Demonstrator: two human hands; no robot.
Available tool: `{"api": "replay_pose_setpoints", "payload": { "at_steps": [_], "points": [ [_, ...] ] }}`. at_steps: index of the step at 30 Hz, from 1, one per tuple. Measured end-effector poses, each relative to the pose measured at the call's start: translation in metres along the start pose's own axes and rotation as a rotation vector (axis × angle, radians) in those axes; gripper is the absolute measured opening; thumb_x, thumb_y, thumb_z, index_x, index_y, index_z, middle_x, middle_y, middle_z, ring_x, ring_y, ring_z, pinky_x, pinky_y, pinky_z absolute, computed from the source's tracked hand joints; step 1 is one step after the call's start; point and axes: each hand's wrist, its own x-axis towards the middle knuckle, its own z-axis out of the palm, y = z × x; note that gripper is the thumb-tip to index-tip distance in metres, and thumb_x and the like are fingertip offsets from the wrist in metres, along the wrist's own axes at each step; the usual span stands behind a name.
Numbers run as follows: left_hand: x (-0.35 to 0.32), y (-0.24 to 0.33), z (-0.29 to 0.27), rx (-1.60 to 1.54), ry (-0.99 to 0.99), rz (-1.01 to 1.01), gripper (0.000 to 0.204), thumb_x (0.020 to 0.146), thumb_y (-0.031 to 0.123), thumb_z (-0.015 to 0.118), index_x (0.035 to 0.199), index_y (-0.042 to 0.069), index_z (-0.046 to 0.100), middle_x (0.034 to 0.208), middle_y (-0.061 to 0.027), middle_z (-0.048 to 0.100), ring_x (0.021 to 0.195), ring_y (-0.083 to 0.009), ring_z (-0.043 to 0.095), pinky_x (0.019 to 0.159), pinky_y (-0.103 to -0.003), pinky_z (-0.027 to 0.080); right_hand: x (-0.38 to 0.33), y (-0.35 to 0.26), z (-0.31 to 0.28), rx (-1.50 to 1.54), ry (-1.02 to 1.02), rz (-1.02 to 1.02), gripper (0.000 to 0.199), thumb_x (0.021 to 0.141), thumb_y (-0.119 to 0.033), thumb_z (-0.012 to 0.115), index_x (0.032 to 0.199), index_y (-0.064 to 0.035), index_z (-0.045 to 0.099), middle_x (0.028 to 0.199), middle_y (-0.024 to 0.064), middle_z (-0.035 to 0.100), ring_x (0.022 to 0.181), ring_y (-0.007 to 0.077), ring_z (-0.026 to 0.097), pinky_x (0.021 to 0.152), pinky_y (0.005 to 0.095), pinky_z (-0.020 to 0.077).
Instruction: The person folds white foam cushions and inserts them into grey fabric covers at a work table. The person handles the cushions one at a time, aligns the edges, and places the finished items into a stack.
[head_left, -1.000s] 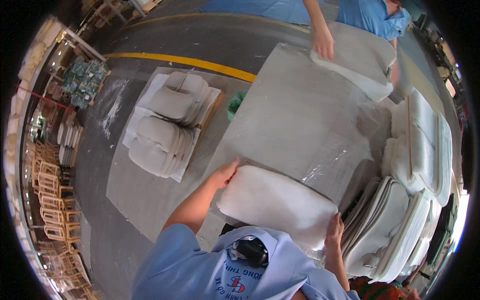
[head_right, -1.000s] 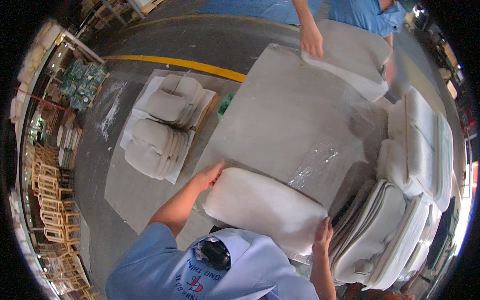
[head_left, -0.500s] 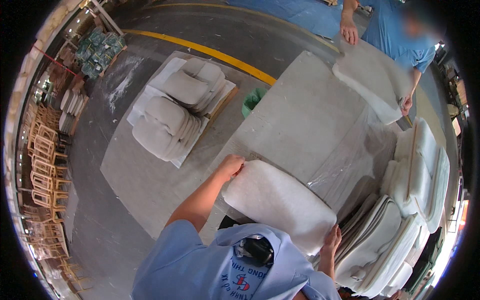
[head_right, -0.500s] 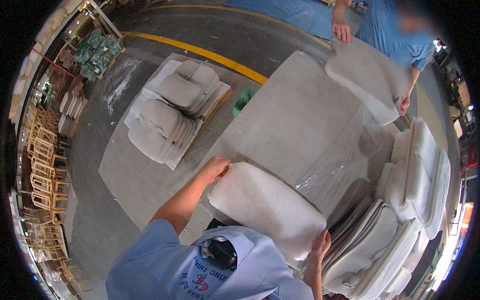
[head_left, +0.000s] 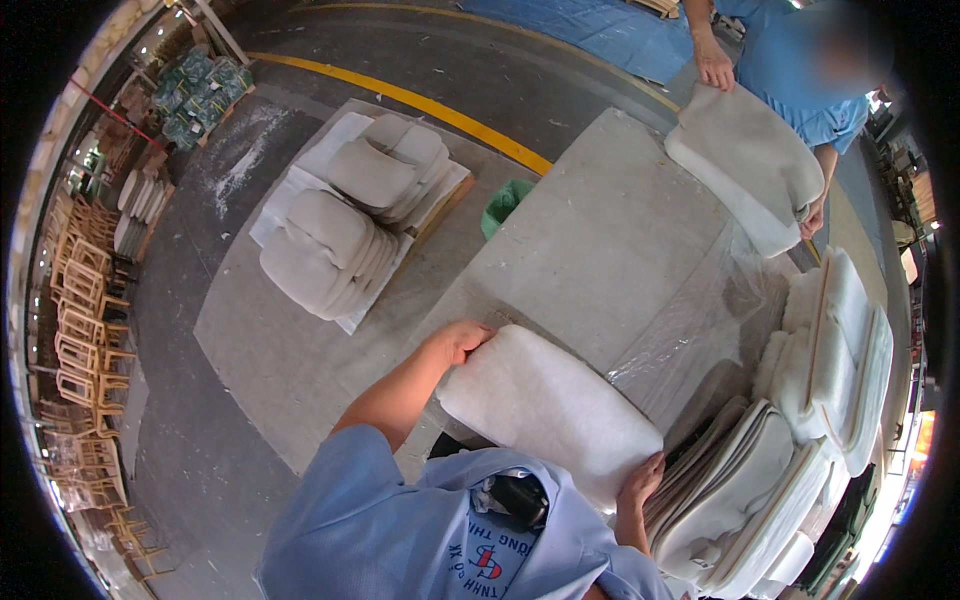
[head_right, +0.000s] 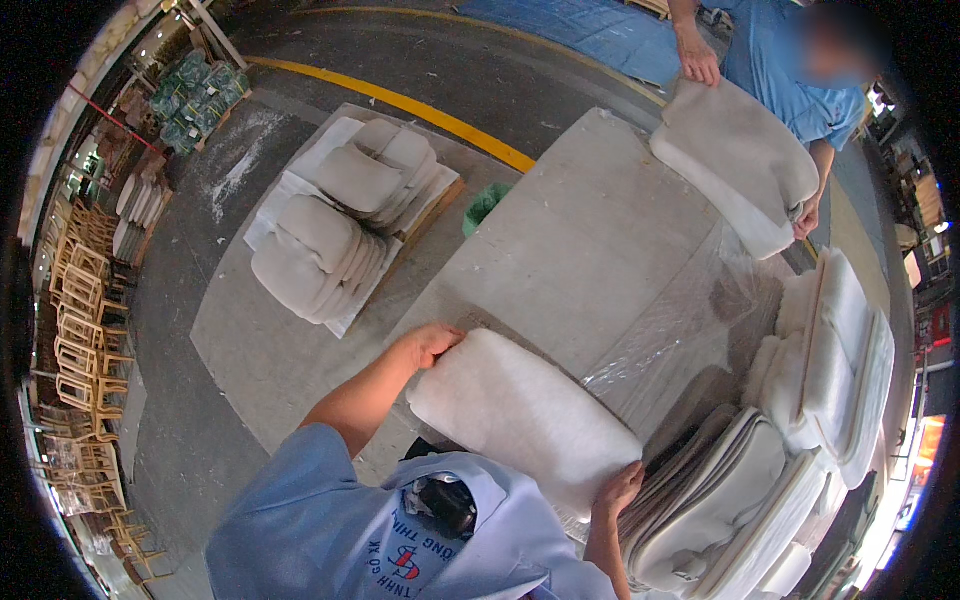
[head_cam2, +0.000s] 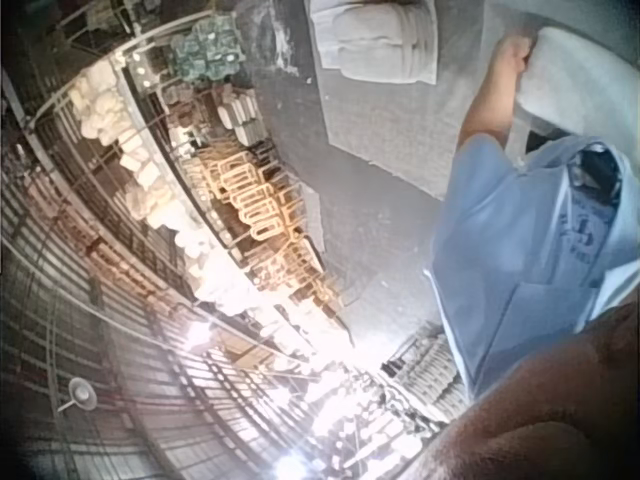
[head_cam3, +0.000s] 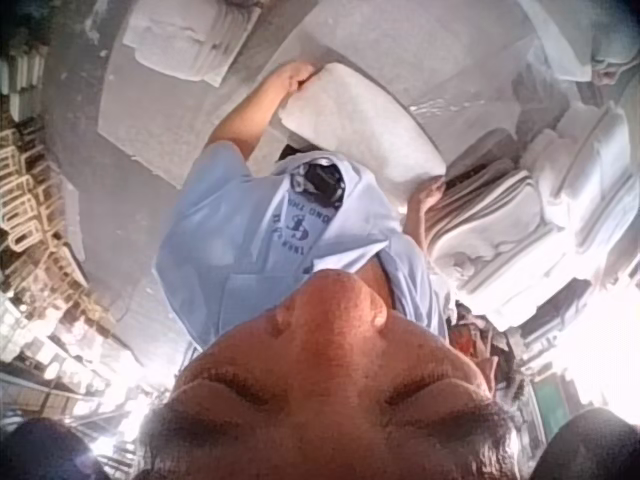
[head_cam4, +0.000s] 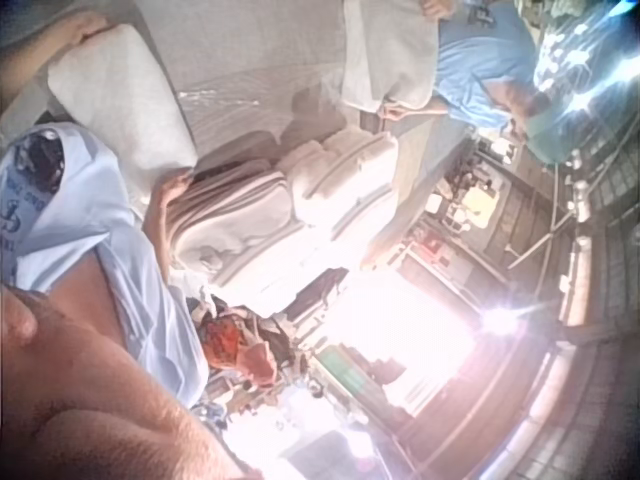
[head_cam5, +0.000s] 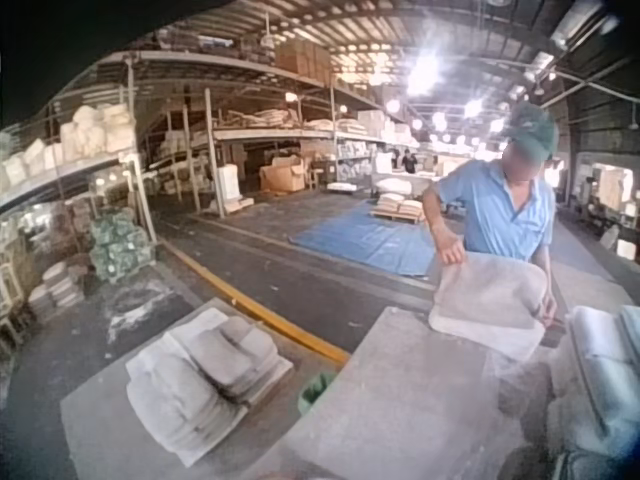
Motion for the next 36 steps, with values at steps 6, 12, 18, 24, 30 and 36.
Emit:
{"api": "replay_pose_setpoints", "payload": {
  "at_steps": [6,12,18,24,30,36],
  "points": [
    [0.004,-0.021,-0.006,-0.078,-0.221,-0.078,0.024,0.099,0.014,0.07,0.119,0.001,0.073,0.105,-0.0143,0.077,0.089,-0.0279,0.076,0.08,-0.048,0.064,-0.007,-0.013,0.012,-0.178,0.117,0.006,0.068,0.113,-0.048,0.041,0.141,0.0127,0.055,0.133,0.0326,0.063,0.119,0.0424,0.061,0.108,0.0452,0.0448],
    [0.006,-0.015,-0.011,0.235,-0.067,-0.147,0.021,0.093,0.004,0.066,0.112,0.001,0.076,0.102,-0.0164,0.077,0.088,-0.0317,0.076,0.072,-0.05,0.063,-0.009,-0.022,0.006,-0.192,0.073,-0.052,0.065,0.113,-0.046,0.04,0.136,0.0117,0.058,0.129,0.0333,0.065,0.115,0.0431,0.063,0.104,0.0456,0.046],
    [-0.017,0.02,-0.005,0.875,0.282,0.203,0.025,0.085,-0.004,0.065,0.104,0.005,0.079,0.093,-0.014,0.076,0.079,-0.0235,0.073,0.062,-0.045,0.061,-0.007,-0.017,0.004,-0.203,0.111,-0.034,0.064,0.113,-0.046,0.041,0.131,0.0123,0.059,0.124,0.0337,0.065,0.109,0.0436,0.063,0.1,0.0486,0.0468],
    [-0.061,0.011,-0.047,0.298,0.48,0.46,0.025,0.094,-0.002,0.054,0.105,0.002,0.076,0.089,-0.0065,0.072,0.071,-0.0155,0.069,0.062,-0.034,0.06,-0.013,-0.027,0.013,-0.108,0.036,-0.002,0.064,0.113,-0.046,0.04,0.141,0.0107,0.055,0.133,0.0336,0.063,0.114,0.0426,0.064,0.102,0.0477,0.0475],
    [-0.12,-0.069,-0.101,0.072,0.501,0.393,0.026,0.095,0.0,0.051,0.108,-0.002,0.074,0.095,-0.0081,0.071,0.078,-0.0177,0.07,0.071,-0.034,0.062,-0.003,-0.016,0.008,-0.094,0.029,0.016,0.066,0.114,-0.047,0.04,0.144,0.0103,0.054,0.135,0.0313,0.063,0.116,0.0398,0.064,0.102,0.0466,0.0475],
    [-0.145,-0.154,-0.059,-0.215,0.105,0.306,0.032,0.101,0.029,0.07,0.115,0.001,0.072,0.098,-0.0075,0.071,0.085,-0.0174,0.069,0.08,-0.034,0.06,-0.008,-0.012,0.008,-0.052,0.003,-0.037,0.068,0.114,-0.049,0.041,0.142,0.0115,0.054,0.135,0.0313,0.063,0.116,0.038,0.062,0.103,0.0451,0.0465]
  ]
}}
